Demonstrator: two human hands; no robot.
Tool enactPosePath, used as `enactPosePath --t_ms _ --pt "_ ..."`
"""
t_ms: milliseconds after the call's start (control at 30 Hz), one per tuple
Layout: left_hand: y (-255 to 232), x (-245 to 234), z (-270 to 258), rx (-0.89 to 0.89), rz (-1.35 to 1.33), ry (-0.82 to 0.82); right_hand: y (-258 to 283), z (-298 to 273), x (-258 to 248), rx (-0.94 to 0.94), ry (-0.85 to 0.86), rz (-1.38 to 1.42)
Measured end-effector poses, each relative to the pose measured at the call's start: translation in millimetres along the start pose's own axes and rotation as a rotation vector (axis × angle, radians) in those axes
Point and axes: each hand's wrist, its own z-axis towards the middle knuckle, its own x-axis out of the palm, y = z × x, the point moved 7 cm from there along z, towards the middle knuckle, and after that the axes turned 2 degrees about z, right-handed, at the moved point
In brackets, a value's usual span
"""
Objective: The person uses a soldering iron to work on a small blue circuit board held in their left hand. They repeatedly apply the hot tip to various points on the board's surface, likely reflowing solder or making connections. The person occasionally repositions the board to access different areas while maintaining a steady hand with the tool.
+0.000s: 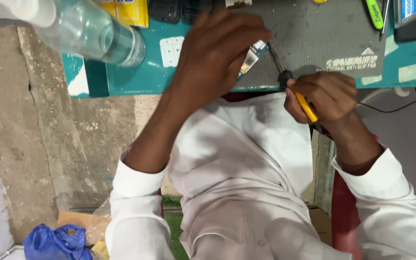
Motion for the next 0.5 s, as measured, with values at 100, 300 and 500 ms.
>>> enactPosePath --t_ms 100,300,500 --pt "16 10 21 0.151 0.133 0.069 4 9 -2 0.046 0.042 0.013" --pt "48 45 44 0.137 -0.085 0.410 4 12 -5 0.124 0.094 0.006" --pt "49 40 54 0.247 -0.140 0.459 4 12 -5 0.163 0.111 0.010"
